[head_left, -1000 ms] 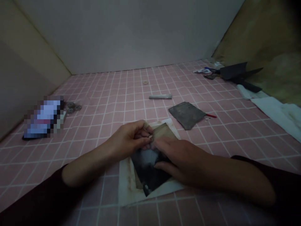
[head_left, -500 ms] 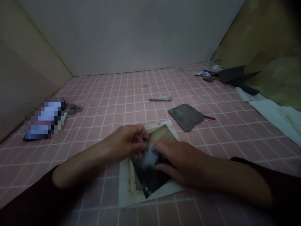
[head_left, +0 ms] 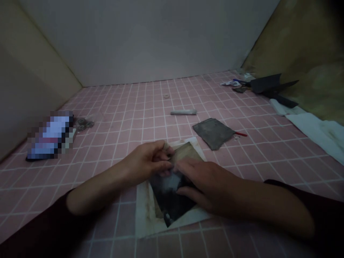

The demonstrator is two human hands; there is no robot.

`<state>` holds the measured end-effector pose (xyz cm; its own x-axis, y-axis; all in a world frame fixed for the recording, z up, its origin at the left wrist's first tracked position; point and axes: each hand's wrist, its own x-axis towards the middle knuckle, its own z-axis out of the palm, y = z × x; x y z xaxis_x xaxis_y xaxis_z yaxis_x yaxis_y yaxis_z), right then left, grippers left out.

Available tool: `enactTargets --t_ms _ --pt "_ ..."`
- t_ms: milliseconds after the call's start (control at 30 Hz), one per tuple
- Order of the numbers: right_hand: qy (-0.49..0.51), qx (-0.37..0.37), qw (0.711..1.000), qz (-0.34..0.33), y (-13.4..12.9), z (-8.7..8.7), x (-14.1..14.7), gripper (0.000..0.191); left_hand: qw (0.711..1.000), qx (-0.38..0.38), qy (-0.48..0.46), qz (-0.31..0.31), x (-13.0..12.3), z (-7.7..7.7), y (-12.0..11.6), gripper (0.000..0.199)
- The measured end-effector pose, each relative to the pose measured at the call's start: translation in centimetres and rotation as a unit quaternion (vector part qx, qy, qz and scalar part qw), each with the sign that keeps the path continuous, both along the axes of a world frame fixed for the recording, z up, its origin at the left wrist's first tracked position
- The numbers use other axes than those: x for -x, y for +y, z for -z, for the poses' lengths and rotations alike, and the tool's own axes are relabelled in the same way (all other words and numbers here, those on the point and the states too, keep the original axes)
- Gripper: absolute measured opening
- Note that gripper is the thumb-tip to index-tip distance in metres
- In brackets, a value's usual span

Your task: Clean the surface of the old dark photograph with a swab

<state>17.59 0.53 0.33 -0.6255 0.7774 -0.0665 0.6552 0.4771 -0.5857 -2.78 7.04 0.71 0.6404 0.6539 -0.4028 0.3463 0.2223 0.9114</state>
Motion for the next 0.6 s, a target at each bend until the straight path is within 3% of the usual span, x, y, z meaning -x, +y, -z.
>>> enactTargets --t_ms 67,267,433,600 --pt "-0.002 -0.005 1.000 0.002 0.01 -0.06 0.04 0.017 1.000 -0.014 -0.021 -0.012 -0.10 0.06 -0.02 0.024" --pt "0.000 0.021 1.000 -0.004 -0.04 -0.11 -0.01 0.014 0.996 0.047 0.060 0.040 0.14 -0.50 -0.30 0.024" --pt "0.006 -0.004 1.000 -0.002 -0.01 0.09 -0.07 0.018 0.999 -0.021 -0.035 -0.026 -0.31 0.21 -0.14 0.023" --pt "0.004 0.019 1.000 -0.002 -0.04 -0.19 -0.05 0.012 0.998 0.010 0.059 0.032 0.24 -0.69 0.01 0.022"
